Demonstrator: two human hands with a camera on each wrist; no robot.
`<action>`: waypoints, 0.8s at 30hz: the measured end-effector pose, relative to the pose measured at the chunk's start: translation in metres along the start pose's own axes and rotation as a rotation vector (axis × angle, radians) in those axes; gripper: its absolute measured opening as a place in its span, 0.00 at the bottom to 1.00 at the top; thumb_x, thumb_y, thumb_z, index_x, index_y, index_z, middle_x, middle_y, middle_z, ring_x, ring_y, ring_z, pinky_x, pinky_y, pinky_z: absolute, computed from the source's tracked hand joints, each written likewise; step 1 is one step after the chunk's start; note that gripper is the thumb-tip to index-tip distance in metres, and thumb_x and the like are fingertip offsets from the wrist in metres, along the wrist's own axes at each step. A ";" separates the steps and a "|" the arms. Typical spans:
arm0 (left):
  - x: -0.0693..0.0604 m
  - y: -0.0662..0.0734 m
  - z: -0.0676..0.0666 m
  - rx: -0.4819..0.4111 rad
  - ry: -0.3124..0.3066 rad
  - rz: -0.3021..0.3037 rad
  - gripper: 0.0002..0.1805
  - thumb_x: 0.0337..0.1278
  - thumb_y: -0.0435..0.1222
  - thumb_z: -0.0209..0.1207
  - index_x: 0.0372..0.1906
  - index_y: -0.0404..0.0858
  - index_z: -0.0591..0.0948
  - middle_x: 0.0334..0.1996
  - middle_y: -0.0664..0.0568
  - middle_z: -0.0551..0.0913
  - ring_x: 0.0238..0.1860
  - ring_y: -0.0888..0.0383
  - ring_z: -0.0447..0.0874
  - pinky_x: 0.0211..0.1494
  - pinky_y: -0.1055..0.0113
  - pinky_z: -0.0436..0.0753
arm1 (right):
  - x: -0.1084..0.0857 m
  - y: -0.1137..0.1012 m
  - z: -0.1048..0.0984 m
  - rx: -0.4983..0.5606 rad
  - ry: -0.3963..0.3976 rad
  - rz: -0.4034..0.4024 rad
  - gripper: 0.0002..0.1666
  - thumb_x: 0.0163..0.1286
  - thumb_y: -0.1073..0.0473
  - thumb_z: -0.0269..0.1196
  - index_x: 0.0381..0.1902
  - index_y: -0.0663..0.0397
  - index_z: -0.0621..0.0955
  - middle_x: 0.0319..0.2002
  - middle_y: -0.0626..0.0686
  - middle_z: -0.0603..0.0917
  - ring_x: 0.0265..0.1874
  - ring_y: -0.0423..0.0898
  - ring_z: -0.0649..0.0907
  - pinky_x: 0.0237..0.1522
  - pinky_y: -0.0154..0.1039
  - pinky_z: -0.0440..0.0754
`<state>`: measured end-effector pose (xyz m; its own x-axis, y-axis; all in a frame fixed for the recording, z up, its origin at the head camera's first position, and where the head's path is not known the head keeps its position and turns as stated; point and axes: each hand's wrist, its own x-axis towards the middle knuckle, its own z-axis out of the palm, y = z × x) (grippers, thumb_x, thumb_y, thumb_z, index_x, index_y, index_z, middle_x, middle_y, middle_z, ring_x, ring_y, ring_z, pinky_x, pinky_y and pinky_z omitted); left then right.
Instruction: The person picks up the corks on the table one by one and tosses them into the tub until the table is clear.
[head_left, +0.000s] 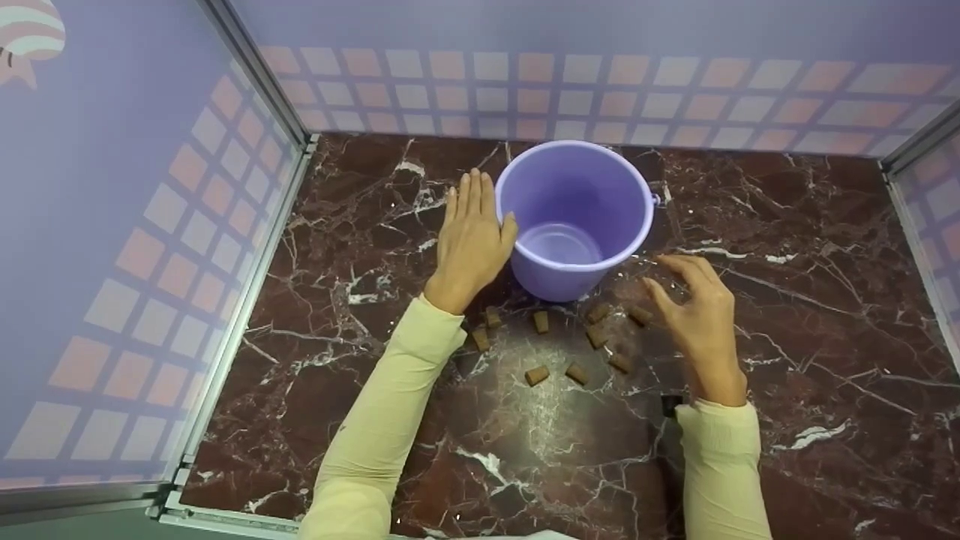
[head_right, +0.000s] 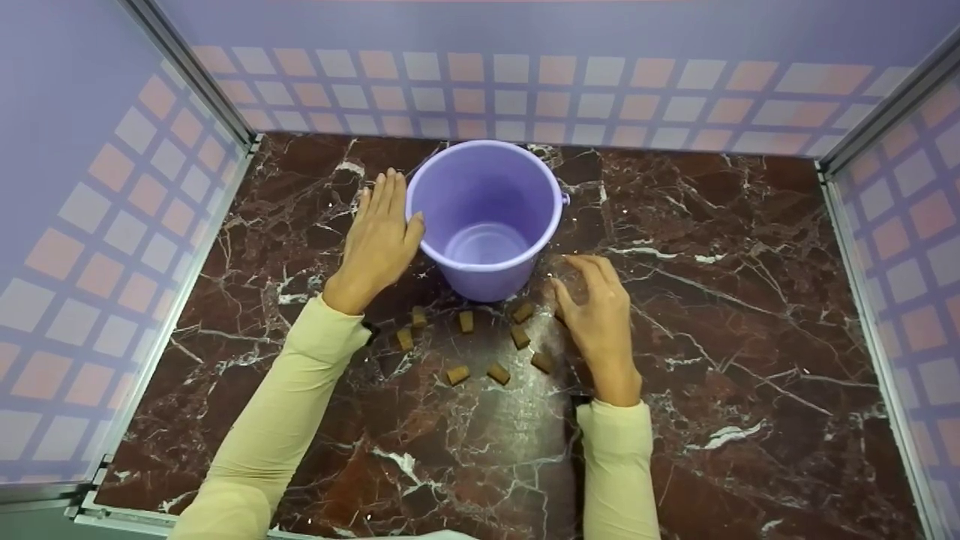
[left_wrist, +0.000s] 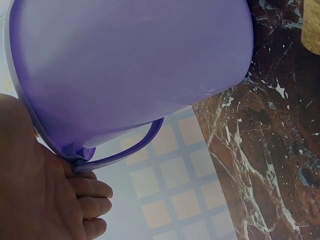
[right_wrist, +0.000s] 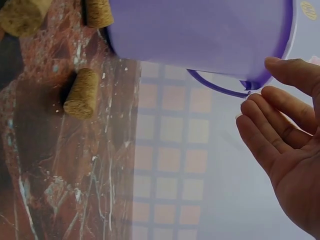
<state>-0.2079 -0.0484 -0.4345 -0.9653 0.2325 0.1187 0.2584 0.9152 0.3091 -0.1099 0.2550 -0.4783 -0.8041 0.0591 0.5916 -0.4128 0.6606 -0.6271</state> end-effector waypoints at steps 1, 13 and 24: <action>0.000 0.000 0.000 -0.001 0.000 -0.001 0.39 0.84 0.49 0.40 0.83 0.25 0.51 0.84 0.33 0.48 0.85 0.43 0.40 0.84 0.55 0.31 | -0.001 0.001 0.001 0.001 -0.002 0.007 0.20 0.59 0.75 0.77 0.50 0.68 0.88 0.48 0.62 0.88 0.47 0.60 0.87 0.58 0.24 0.77; 0.000 0.000 0.001 -0.014 0.004 -0.004 0.39 0.84 0.48 0.42 0.83 0.25 0.51 0.84 0.33 0.47 0.85 0.43 0.40 0.84 0.57 0.29 | -0.010 0.020 0.007 -0.039 -0.030 0.039 0.18 0.60 0.76 0.76 0.49 0.72 0.87 0.47 0.64 0.87 0.45 0.61 0.87 0.55 0.25 0.77; 0.000 0.000 0.001 -0.015 0.009 -0.004 0.39 0.84 0.48 0.41 0.83 0.25 0.51 0.84 0.33 0.49 0.85 0.43 0.41 0.84 0.57 0.30 | -0.020 0.036 0.015 -0.059 -0.081 0.093 0.18 0.59 0.77 0.76 0.48 0.72 0.86 0.44 0.65 0.87 0.45 0.63 0.88 0.54 0.40 0.86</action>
<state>-0.2081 -0.0482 -0.4357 -0.9660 0.2258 0.1259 0.2552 0.9110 0.3239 -0.1147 0.2660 -0.5205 -0.8706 0.0628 0.4879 -0.3112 0.6978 -0.6452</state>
